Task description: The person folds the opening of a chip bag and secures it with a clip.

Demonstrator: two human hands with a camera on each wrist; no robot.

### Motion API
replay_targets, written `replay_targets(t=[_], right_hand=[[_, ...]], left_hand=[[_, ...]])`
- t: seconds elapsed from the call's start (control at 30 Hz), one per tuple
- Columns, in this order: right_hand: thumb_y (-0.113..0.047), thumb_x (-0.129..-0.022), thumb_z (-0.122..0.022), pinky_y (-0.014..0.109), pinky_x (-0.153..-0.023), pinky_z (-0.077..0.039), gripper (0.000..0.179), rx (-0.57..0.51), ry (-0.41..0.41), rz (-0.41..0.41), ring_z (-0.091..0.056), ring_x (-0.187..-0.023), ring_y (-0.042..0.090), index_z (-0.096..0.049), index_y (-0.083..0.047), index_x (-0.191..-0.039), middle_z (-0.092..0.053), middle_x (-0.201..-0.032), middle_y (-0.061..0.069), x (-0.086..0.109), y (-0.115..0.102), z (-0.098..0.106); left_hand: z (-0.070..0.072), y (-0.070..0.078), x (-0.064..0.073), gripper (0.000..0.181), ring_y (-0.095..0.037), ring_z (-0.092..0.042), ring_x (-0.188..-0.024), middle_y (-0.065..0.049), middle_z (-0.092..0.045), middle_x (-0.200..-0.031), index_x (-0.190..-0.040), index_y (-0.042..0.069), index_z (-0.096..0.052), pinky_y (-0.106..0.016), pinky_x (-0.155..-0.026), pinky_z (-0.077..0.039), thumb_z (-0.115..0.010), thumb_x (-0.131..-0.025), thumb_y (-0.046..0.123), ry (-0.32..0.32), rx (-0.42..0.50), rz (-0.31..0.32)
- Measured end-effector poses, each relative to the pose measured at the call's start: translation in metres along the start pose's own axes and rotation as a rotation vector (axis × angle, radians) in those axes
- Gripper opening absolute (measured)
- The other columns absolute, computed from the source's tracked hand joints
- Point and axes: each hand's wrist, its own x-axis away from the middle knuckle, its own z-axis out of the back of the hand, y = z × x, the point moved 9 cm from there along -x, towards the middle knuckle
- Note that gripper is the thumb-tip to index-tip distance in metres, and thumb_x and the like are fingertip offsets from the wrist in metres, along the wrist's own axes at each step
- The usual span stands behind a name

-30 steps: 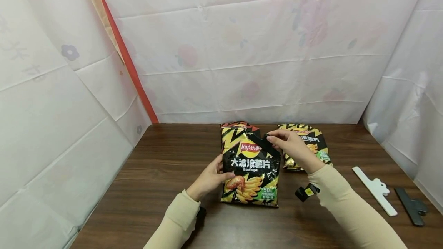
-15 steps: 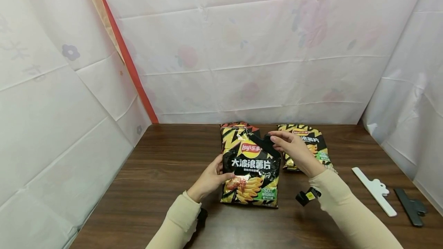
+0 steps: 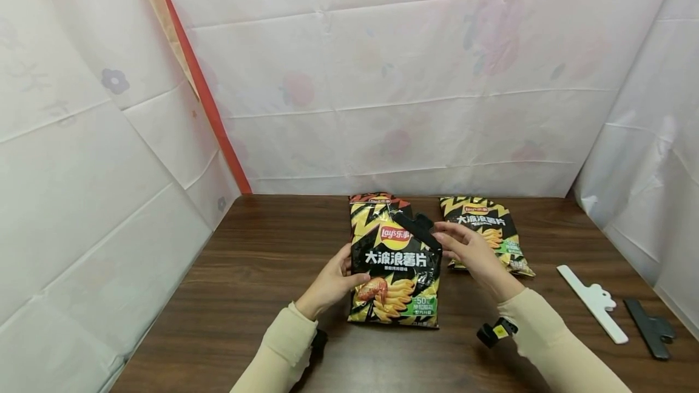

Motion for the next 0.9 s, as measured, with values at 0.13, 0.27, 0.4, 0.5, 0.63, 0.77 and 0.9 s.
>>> replay_targets(t=[0.13,0.27,0.4,0.5,0.63,0.77,0.9], right_hand=[[-0.035,-0.101,-0.055,0.046,-0.1,-0.049,0.06,0.016,-0.014,-0.022,-0.05,-0.129,0.038,-0.039,-0.003,-0.148,-0.045,-0.144,0.027,0.009,0.008,-0.006],[-0.032,-0.1,-0.058,0.043,-0.099,-0.051,0.063,-0.037,-0.006,-0.087,-0.058,-0.117,0.022,-0.035,-0.001,-0.15,-0.051,-0.132,0.023,0.016,0.019,-0.012],[-0.03,-0.099,-0.06,0.041,-0.099,-0.051,0.065,-0.087,0.001,-0.135,-0.058,-0.108,0.009,-0.033,0.001,-0.15,-0.054,-0.122,0.011,0.022,0.028,-0.018],[-0.028,-0.099,-0.06,0.041,-0.097,-0.051,0.062,-0.1,-0.003,-0.138,-0.057,-0.105,0.006,-0.036,0.003,-0.147,-0.056,-0.119,0.007,0.026,0.031,-0.024],[-0.027,-0.099,-0.06,0.037,-0.094,-0.052,0.058,-0.127,-0.005,-0.133,-0.058,-0.104,0.003,-0.04,0.003,-0.144,-0.06,-0.125,0.008,0.03,0.035,-0.03],[-0.024,-0.098,-0.061,0.032,-0.091,-0.052,0.057,-0.154,-0.011,-0.115,-0.06,-0.103,0.002,-0.041,0.004,-0.144,-0.06,-0.129,0.011,0.032,0.038,-0.035],[-0.02,-0.097,-0.062,0.03,-0.087,-0.052,0.055,-0.138,-0.014,-0.081,-0.06,-0.101,0.005,-0.043,0.004,-0.143,-0.062,-0.123,0.01,0.033,0.038,-0.038]], left_hand=[[0.0,0.001,0.001,0.071,-0.018,-0.064,-0.105,-0.023,-0.06,-0.13,-0.152,0.015,-0.03,-0.028,-0.079,-0.053,-0.064,-0.091,-0.002,0.002,0.003,-0.003],[-0.001,0.001,0.001,0.071,-0.018,-0.064,-0.104,-0.023,-0.06,-0.13,-0.152,0.015,-0.03,-0.029,-0.079,-0.053,-0.063,-0.092,-0.002,0.001,0.003,-0.003],[-0.001,0.002,0.001,0.07,-0.018,-0.064,-0.105,-0.023,-0.059,-0.131,-0.151,0.015,-0.031,-0.029,-0.079,-0.053,-0.063,-0.092,-0.002,0.001,0.004,-0.007],[-0.001,0.002,0.001,0.07,-0.017,-0.064,-0.105,-0.023,-0.059,-0.131,-0.151,0.015,-0.03,-0.029,-0.079,-0.053,-0.063,-0.092,-0.002,0.002,0.0,-0.011],[-0.001,0.003,0.001,0.072,-0.017,-0.063,-0.104,-0.022,-0.059,-0.131,-0.152,0.017,-0.03,-0.029,-0.079,-0.053,-0.064,-0.092,-0.001,0.004,-0.002,-0.01],[-0.001,0.003,0.001,0.072,-0.017,-0.063,-0.105,-0.023,-0.058,-0.131,-0.153,0.016,-0.029,-0.029,-0.079,-0.053,-0.064,-0.092,-0.001,0.008,0.004,-0.008],[0.0,0.002,0.002,0.072,-0.017,-0.063,-0.105,-0.023,-0.058,-0.132,-0.153,0.016,-0.029,-0.029,-0.08,-0.053,-0.065,-0.092,0.0,0.012,0.002,-0.003]])
